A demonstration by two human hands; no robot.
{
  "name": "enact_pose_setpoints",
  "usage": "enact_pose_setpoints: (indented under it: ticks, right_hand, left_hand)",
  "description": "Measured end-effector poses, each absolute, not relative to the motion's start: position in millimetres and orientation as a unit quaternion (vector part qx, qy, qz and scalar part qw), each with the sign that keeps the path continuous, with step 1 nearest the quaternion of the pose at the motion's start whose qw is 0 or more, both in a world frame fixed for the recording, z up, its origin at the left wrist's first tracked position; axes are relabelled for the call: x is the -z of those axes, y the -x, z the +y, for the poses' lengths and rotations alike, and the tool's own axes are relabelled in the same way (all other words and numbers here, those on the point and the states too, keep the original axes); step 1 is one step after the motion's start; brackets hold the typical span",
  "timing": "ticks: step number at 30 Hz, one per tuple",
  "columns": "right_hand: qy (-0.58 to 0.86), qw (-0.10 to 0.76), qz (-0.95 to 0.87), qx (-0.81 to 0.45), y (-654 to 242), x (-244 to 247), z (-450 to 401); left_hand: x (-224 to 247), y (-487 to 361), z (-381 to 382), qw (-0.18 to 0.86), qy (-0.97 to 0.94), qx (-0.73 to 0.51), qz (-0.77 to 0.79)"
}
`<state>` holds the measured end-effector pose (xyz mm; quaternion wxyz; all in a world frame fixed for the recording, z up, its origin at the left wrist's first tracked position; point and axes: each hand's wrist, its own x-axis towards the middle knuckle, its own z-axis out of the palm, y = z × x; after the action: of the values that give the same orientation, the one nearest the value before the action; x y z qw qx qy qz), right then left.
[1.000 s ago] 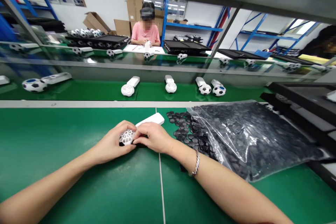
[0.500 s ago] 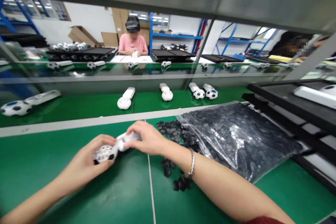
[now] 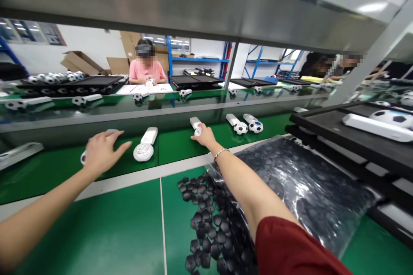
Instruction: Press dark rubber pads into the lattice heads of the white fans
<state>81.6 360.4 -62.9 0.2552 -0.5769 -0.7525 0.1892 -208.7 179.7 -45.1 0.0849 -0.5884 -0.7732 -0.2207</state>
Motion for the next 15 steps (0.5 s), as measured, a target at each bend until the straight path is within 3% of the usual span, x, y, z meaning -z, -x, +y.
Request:
enact_pose_setpoints:
  ticks: [3,7,10,15]
  right_hand:
    - [0.578,0.273,-0.739,-0.214,-81.9,55.4,353.9]
    - [0.523,0.290,-0.756,-0.265,-103.9,24.0,302.4]
    - [0.409,0.280,-0.808,-0.318,-123.9,7.3,233.7]
    - [0.107,0.201,-0.915,-0.332,-114.1,24.3,129.7]
  left_hand:
    - [53.1,164.1,204.6,0.006,0.721,0.190,-0.666]
    - [44.2,134.1,201.1,-0.007,0.722,0.195,-0.664]
    - [22.3,139.6,143.2,0.015,0.732,0.213,-0.647]
    - [17.9,175.6,-3.2,0.168,0.712,0.201,-0.651]
